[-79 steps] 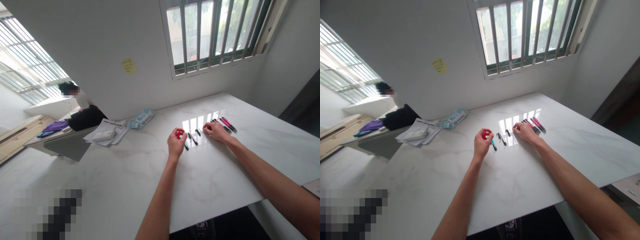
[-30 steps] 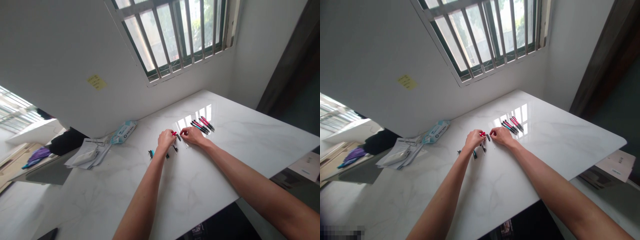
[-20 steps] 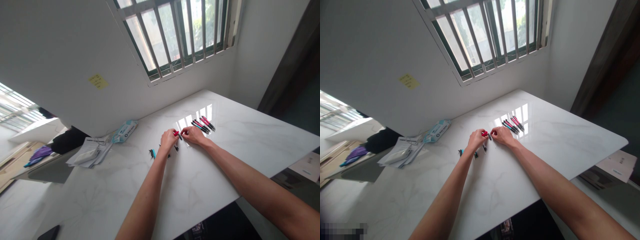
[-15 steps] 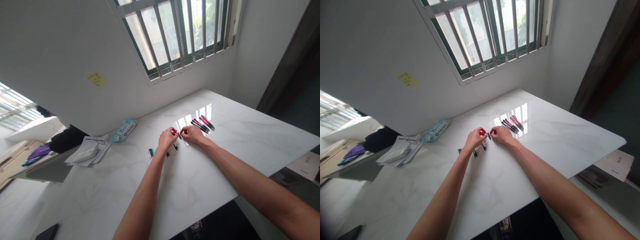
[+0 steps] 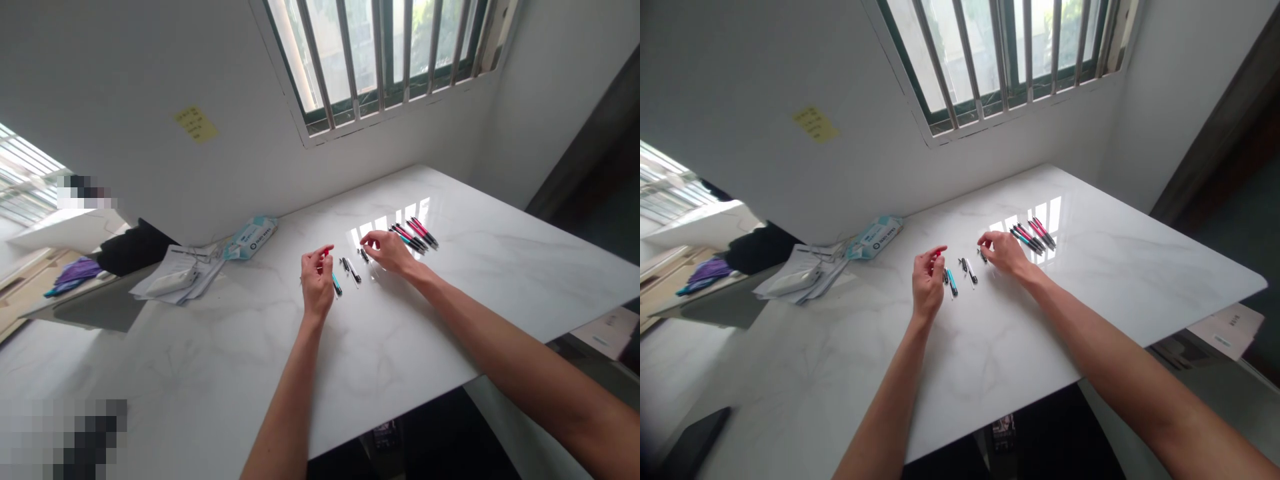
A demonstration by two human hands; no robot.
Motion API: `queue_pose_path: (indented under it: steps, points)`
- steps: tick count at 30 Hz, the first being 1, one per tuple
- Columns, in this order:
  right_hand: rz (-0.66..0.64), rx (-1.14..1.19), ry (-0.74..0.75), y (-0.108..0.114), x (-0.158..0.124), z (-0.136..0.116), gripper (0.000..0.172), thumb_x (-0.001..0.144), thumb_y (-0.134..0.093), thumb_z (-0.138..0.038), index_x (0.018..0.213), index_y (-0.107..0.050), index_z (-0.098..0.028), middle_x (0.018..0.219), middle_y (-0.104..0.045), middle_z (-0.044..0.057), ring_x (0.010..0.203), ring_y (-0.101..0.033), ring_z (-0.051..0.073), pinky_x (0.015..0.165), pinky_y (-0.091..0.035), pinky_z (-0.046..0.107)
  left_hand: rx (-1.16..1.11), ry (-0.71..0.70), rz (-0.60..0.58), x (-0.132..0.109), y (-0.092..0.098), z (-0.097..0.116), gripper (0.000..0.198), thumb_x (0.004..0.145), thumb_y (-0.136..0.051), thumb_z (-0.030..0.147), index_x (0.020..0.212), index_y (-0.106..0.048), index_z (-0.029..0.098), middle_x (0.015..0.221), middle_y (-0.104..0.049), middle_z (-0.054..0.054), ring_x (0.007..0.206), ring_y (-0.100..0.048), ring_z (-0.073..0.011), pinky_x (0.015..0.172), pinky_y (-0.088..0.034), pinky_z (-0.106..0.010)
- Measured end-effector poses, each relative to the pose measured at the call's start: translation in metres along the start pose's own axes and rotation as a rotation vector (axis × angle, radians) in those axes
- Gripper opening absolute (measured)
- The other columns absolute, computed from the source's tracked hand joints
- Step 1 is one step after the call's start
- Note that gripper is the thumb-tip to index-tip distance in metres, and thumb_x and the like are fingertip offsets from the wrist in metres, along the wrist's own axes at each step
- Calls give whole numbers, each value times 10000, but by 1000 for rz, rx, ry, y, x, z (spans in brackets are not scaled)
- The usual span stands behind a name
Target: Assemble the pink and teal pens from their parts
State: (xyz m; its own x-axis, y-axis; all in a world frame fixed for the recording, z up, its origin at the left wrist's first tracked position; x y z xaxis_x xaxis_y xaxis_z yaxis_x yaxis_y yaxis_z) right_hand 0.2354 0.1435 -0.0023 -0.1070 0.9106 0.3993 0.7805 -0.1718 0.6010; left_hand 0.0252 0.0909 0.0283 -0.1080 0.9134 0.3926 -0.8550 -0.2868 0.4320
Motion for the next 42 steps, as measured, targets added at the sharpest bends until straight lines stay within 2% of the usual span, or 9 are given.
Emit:
queue_pose_path:
  steps: [4,6,11,15,18,22,29,35,42]
  points:
    - [67,67,155,7,-3,-27,157,919,-607,-232,966,-754,-201,863,-728,36,729,-594,161,734,-450,284,-144,-35,2,-2,1,1,318,956,-633,400,1210,-747,247,999,-637,-40,791,-623,-130,747,-543,-235]
    - [35,106,183,4,-6,-37,147,944,-622,-296,941,-739,-206,844,-717,29,721,-581,157,726,-444,283,-209,-27,14,-3,2,4,327,943,-658,405,1221,-725,245,986,-649,-30,747,-636,-118,724,-551,-232]
    - [-104,275,150,-8,-14,-51,313,982,-615,-501,889,-672,-207,814,-708,15,684,-590,143,678,-457,279,-335,-20,80,-4,5,8,308,893,-743,419,1125,-702,221,923,-691,-21,771,-709,-138,752,-584,-248]
    - [-150,405,163,-17,-22,-58,275,902,-721,-477,922,-631,-218,832,-706,11,719,-639,152,691,-516,287,-465,45,114,-2,3,-3,378,832,-814,452,1079,-730,178,852,-754,-40,754,-729,-159,759,-609,-287]
    - [-105,482,150,-19,-22,-57,233,885,-739,-425,913,-644,-215,825,-703,9,699,-633,147,697,-533,298,-548,139,127,0,1,-16,448,806,-825,504,1080,-758,156,838,-780,-53,698,-720,-144,764,-620,-307]
    - [-63,642,42,-18,-15,-47,266,850,-775,-446,908,-703,-197,860,-724,30,737,-636,154,695,-525,295,-647,275,127,1,-4,-28,465,745,-876,484,1050,-781,146,884,-792,-67,725,-733,-135,792,-624,-303]
    - [9,970,-161,-13,-4,-29,355,751,-854,-462,947,-754,-183,745,-656,-11,655,-537,112,652,-469,266,-758,442,18,-9,-21,-23,456,679,-929,410,1004,-776,129,895,-782,-73,758,-740,-130,835,-620,-301]
    - [-27,1018,-215,-10,-4,-25,403,759,-852,-484,1033,-799,-194,804,-663,-4,685,-531,103,710,-488,269,-759,471,-64,-14,-26,-19,476,693,-924,399,1048,-762,127,932,-788,-85,706,-722,-104,822,-614,-286]
    - [-47,1058,-253,-7,-5,-26,392,760,-857,-490,1021,-814,-201,794,-649,-9,701,-524,106,712,-480,259,-800,521,-45,-15,-25,-19,429,692,-927,350,1024,-770,129,937,-789,-82,695,-709,-92,783,-601,-254]
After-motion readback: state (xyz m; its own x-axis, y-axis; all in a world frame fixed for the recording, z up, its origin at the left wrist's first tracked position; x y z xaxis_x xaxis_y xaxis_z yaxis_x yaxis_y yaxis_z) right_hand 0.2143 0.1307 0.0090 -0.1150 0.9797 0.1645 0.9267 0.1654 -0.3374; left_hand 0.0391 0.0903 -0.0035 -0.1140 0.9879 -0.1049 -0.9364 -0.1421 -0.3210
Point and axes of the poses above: each hand's wrist, its own x-axis towards the middle knuckle, its own y-axis out of the back of the hand, z = x × y, the point moved 4 cm from there along x, towards the middle knuckle
